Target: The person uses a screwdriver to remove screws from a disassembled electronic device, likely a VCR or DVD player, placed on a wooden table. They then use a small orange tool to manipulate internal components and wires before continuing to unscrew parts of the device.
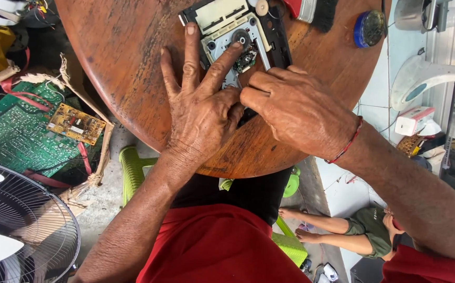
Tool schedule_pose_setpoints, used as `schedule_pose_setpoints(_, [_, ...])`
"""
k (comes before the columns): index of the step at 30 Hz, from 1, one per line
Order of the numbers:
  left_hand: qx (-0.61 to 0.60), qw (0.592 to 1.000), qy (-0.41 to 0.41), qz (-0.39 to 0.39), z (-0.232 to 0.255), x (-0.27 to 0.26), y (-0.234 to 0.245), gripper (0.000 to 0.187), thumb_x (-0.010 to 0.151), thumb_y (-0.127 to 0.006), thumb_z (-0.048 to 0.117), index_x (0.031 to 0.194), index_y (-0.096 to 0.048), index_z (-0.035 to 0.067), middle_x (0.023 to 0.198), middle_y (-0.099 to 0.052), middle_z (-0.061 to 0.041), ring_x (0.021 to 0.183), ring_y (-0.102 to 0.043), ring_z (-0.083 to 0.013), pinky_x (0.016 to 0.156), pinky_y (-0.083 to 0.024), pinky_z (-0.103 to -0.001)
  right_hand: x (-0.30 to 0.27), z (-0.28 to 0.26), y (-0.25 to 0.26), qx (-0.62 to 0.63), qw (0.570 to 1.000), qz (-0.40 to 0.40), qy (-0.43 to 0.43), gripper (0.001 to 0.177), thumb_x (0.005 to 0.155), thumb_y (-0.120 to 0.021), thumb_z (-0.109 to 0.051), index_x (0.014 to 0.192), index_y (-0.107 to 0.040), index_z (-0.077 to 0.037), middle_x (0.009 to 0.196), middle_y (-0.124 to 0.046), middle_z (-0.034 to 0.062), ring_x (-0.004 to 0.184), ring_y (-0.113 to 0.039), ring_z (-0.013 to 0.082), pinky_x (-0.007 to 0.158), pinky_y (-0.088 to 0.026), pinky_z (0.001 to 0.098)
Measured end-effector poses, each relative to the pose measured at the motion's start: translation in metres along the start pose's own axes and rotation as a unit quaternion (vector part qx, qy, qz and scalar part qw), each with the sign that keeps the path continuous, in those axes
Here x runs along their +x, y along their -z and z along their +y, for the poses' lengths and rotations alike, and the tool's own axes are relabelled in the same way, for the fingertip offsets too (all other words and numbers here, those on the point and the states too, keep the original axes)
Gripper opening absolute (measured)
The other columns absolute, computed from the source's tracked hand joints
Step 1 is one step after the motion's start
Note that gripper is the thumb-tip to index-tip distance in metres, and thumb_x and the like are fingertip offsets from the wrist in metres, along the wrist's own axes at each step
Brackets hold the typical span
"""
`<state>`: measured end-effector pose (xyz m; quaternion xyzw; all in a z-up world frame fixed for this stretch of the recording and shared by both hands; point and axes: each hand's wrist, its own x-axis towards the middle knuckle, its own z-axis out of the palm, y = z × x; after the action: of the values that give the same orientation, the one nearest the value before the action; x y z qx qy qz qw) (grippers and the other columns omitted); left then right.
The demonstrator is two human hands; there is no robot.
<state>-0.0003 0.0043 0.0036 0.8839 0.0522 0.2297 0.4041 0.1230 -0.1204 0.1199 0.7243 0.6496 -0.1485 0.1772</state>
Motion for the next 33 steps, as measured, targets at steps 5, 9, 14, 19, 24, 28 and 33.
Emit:
schedule_pose_setpoints(5, [0.005,1.000,0.010,0.001,0.000,0.001,-0.009,0.040,0.105,-0.067,0.052,0.088,-0.079,0.018,0.160,-0.047,0.002,0.151,0.000,-0.0458,0.115,-0.005,-0.087,0.001,-0.009,0.012,0.082,0.972,-0.107,-0.195,0.053,0.112,-0.029,-0.057,0.112,-0.051,-0.009,0.048,-0.045,-0.0053,0.031,-0.051,0.0171,0.029,-0.046,0.0380])
schedule_pose_setpoints(9, [0.002,1.000,-0.004,-0.011,0.005,0.006,-0.001,0.017,0.101,-0.078,0.036,0.100,-0.083,0.020,0.157,-0.048,-0.002,0.148,0.001,-0.0487,0.113,-0.011,-0.090,0.005,-0.001,0.024,-0.015,0.965,-0.165,-0.203,0.050,0.116,-0.038,-0.049,0.099,-0.067,-0.012,0.069,-0.073,0.0156,0.065,-0.074,0.0435,0.056,-0.058,0.0554])
schedule_pose_setpoints(14, [0.001,1.000,-0.010,-0.015,0.006,0.006,0.000,0.020,0.104,-0.074,0.034,0.114,-0.084,0.019,0.157,-0.047,0.000,0.146,0.000,-0.0532,0.111,-0.011,-0.092,0.004,0.008,0.007,-0.006,0.972,-0.183,-0.144,0.035,0.110,-0.049,-0.043,0.091,-0.063,-0.016,0.063,-0.070,0.0134,0.055,-0.071,0.0367,0.046,-0.053,0.0496])
schedule_pose_setpoints(19, [-0.009,1.000,-0.021,-0.016,0.005,0.005,-0.002,0.023,0.106,-0.067,0.029,0.106,-0.081,0.011,0.156,-0.050,-0.003,0.144,-0.002,-0.0596,0.111,-0.011,-0.092,0.001,0.004,-0.001,0.002,0.977,-0.164,-0.135,0.032,0.106,-0.053,-0.038,0.085,-0.067,-0.018,0.067,-0.070,0.0077,0.057,-0.071,0.0371,0.043,-0.052,0.0509])
schedule_pose_setpoints(24, [-0.026,0.999,-0.032,-0.011,0.002,0.006,0.000,0.028,0.109,-0.057,0.023,0.109,-0.078,0.005,0.156,-0.049,-0.006,0.143,-0.003,-0.0622,0.111,-0.011,-0.093,0.010,0.001,0.007,-0.014,0.973,-0.179,-0.144,0.027,0.104,-0.053,-0.040,0.096,-0.066,-0.017,0.067,-0.073,0.0091,0.059,-0.073,0.0368,0.047,-0.053,0.0500])
schedule_pose_setpoints(28, [-0.045,0.998,-0.024,-0.026,0.000,0.005,-0.001,0.025,0.109,-0.053,0.018,0.103,-0.074,0.005,0.158,-0.047,-0.006,0.144,-0.003,-0.0632,0.111,-0.009,-0.093,0.013,-0.004,0.013,-0.033,0.969,-0.209,-0.130,0.021,0.100,-0.056,-0.035,0.096,-0.065,-0.016,0.059,-0.070,0.0034,0.053,-0.072,0.0327,0.046,-0.055,0.0490])
schedule_pose_setpoints(33, [-0.051,0.998,-0.029,-0.033,-0.003,0.006,0.001,0.021,0.107,-0.055,0.015,0.106,-0.074,0.005,0.160,-0.046,-0.006,0.144,-0.003,-0.0648,0.112,-0.007,-0.093,0.015,-0.007,0.015,-0.063,0.978,-0.181,-0.078,0.040,0.072,-0.068,-0.020,0.110,-0.067,-0.008,0.056,-0.071,0.0004,0.052,-0.073,0.0299,0.053,-0.057,0.0438])
